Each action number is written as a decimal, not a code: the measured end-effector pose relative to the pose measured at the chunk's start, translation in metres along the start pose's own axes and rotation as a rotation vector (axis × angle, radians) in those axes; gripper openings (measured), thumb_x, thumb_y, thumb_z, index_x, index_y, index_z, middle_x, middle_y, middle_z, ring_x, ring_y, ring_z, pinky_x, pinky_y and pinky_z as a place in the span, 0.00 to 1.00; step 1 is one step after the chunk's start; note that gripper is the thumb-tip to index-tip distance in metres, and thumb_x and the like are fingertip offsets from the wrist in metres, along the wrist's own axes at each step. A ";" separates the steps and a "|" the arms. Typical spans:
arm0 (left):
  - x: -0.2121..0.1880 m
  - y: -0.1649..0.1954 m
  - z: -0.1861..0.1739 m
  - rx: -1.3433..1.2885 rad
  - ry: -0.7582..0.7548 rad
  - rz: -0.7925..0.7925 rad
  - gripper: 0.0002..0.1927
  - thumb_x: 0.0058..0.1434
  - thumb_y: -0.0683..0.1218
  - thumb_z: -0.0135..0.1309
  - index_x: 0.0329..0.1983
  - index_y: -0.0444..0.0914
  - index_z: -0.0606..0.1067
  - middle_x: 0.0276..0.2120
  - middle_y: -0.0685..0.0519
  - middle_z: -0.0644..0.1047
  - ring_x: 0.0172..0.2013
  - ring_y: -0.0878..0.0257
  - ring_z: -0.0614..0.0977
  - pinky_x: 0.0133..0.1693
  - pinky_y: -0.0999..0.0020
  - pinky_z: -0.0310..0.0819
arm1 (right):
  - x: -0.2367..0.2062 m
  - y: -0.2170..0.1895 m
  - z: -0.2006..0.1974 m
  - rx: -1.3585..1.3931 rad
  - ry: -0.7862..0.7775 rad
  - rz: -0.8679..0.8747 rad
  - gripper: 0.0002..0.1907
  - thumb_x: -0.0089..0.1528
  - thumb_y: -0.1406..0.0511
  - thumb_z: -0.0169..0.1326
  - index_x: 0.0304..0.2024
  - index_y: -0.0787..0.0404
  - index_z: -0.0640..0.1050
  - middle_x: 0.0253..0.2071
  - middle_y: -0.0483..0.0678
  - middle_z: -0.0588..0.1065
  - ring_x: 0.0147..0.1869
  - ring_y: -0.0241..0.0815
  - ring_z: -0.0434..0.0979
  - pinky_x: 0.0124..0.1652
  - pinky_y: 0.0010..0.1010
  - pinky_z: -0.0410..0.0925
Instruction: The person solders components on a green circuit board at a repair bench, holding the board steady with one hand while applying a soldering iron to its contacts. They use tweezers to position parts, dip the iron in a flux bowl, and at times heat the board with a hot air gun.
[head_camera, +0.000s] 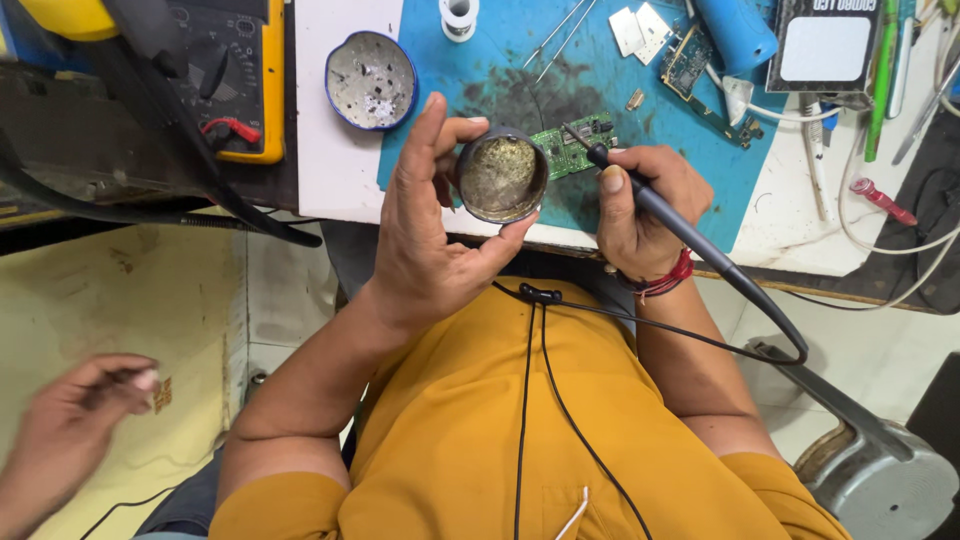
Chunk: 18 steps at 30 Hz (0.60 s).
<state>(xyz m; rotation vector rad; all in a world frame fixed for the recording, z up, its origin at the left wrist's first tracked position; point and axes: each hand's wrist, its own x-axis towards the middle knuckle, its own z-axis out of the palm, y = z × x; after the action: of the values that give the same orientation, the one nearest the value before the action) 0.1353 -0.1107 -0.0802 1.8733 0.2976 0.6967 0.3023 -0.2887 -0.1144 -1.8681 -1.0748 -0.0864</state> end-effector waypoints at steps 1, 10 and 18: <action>0.001 0.002 0.001 0.024 0.009 0.019 0.54 0.63 0.40 0.73 0.79 0.37 0.45 0.63 0.46 0.69 0.52 0.61 0.79 0.52 0.71 0.77 | 0.000 0.000 0.000 -0.002 -0.004 0.000 0.07 0.72 0.67 0.57 0.45 0.66 0.77 0.35 0.52 0.77 0.34 0.44 0.74 0.33 0.29 0.65; -0.004 0.008 0.002 0.193 0.013 0.095 0.55 0.63 0.39 0.72 0.79 0.36 0.43 0.62 0.45 0.69 0.58 0.55 0.76 0.57 0.69 0.76 | -0.001 0.000 -0.001 -0.005 -0.015 -0.007 0.07 0.72 0.67 0.58 0.45 0.67 0.77 0.35 0.53 0.76 0.33 0.44 0.75 0.33 0.29 0.64; -0.007 0.007 0.001 0.336 -0.004 0.183 0.51 0.66 0.40 0.70 0.78 0.33 0.45 0.65 0.42 0.69 0.56 0.53 0.77 0.57 0.63 0.74 | -0.002 0.000 -0.001 -0.005 -0.018 0.007 0.06 0.71 0.68 0.58 0.45 0.67 0.77 0.35 0.53 0.76 0.31 0.44 0.74 0.33 0.29 0.64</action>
<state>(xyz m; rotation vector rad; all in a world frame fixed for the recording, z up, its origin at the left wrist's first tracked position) 0.1297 -0.1179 -0.0760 2.2420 0.2546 0.8039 0.3018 -0.2907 -0.1150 -1.8797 -1.0812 -0.0684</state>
